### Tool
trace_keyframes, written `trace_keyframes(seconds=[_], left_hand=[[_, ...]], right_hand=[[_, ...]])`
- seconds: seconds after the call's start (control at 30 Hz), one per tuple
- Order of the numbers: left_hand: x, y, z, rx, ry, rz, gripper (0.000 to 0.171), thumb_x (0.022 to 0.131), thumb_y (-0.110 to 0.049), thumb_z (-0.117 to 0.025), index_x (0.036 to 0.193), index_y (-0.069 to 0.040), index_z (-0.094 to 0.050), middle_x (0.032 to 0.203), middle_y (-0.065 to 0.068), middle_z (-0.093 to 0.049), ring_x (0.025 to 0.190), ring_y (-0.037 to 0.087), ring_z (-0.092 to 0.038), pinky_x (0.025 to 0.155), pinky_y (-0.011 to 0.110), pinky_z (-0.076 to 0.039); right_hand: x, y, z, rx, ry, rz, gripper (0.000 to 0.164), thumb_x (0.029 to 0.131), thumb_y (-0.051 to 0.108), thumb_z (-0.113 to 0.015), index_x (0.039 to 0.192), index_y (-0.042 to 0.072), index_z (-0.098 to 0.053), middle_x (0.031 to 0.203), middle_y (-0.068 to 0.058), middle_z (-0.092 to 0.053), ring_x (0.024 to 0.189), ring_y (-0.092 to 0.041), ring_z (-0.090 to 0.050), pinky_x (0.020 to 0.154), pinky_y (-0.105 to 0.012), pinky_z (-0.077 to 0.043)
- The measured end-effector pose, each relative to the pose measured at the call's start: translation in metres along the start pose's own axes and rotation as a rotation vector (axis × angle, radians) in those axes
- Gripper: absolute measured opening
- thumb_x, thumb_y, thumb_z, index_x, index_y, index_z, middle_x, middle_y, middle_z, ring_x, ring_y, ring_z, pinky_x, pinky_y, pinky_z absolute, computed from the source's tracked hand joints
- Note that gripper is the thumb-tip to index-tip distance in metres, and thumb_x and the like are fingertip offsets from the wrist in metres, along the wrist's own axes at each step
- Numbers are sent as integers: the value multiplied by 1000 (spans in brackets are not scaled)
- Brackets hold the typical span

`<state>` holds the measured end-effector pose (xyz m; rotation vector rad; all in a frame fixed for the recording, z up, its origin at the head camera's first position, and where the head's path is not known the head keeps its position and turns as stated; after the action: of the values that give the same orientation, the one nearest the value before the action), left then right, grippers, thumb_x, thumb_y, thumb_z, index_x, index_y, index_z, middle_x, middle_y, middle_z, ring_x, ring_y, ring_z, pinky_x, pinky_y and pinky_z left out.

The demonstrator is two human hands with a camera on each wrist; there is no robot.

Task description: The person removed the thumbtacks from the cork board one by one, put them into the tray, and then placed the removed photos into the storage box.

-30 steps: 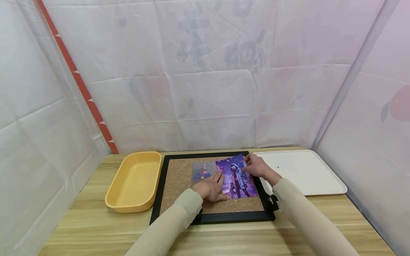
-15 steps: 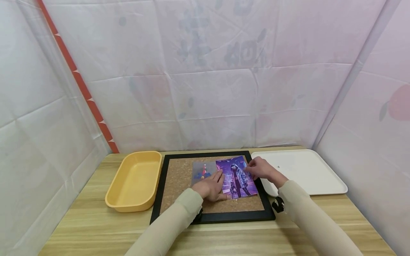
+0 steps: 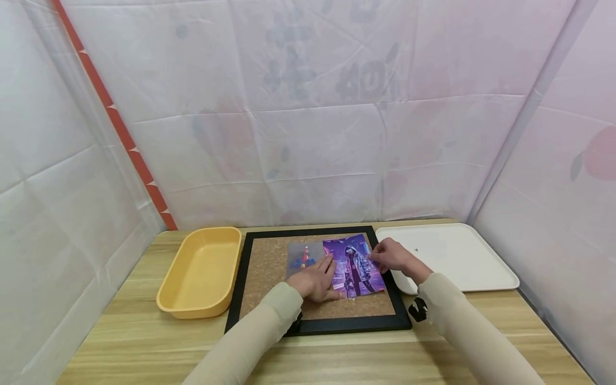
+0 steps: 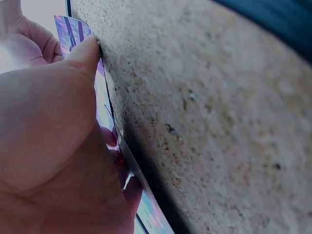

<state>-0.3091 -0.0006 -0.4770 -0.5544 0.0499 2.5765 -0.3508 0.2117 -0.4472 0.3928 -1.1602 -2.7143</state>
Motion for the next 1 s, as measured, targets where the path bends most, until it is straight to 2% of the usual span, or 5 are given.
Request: trace_keyframes(seconds=[0.23,0.4,0.67,0.8,1.0], left_hand=[[-14,-6,14,-9,8,-12,90,100,-66,-46,166,-14,-13,173,3,-1,159,19,-3,124,39,-23],[-18,-6,21,-38,-23,-23,90,98,-66,-49,165,-13,-19,173,4,-7,159,21,-7,123,42,-26],[-16,-1,22,-41,-167,-93,82,99,-66,-49,162,-16,-32,171,9,-18,157,29,-14,124,51,-23],[-21,2,25,-15,-232,-141,78,100,-63,-51,160,-17,-36,168,10,-25,155,32,-20,123,57,-22],[-34,5,34,-4,-318,-204,55,103,-46,-58,149,-17,-53,157,8,-44,148,33,-36,121,58,-25]], right_hand=[[1,-1,0,-9,-16,-10,22,99,8,-63,80,-2,-70,71,-6,-66,62,-13,-62,58,-29,-57],[1,-2,-1,-22,-23,-4,22,99,8,-64,80,-2,-70,70,-5,-66,61,-13,-61,58,-30,-57],[3,0,-3,-38,-21,21,22,99,7,-64,79,-2,-70,68,-4,-65,59,-12,-61,57,-30,-58],[2,2,-1,-38,-20,27,22,99,7,-63,80,-2,-70,68,-5,-66,59,-13,-63,58,-31,-58],[0,1,1,-15,-9,27,22,99,8,-63,82,-3,-71,70,-5,-66,62,-14,-62,59,-32,-58]])
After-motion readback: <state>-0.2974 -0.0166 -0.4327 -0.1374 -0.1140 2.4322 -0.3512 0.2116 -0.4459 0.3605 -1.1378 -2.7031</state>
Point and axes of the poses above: each hand's wrist, its own x-axis towards the middle knuckle, its own z-axis out of the back of the hand, y = z × x, the point moved 5 cm from there along x, towards the middle knuckle
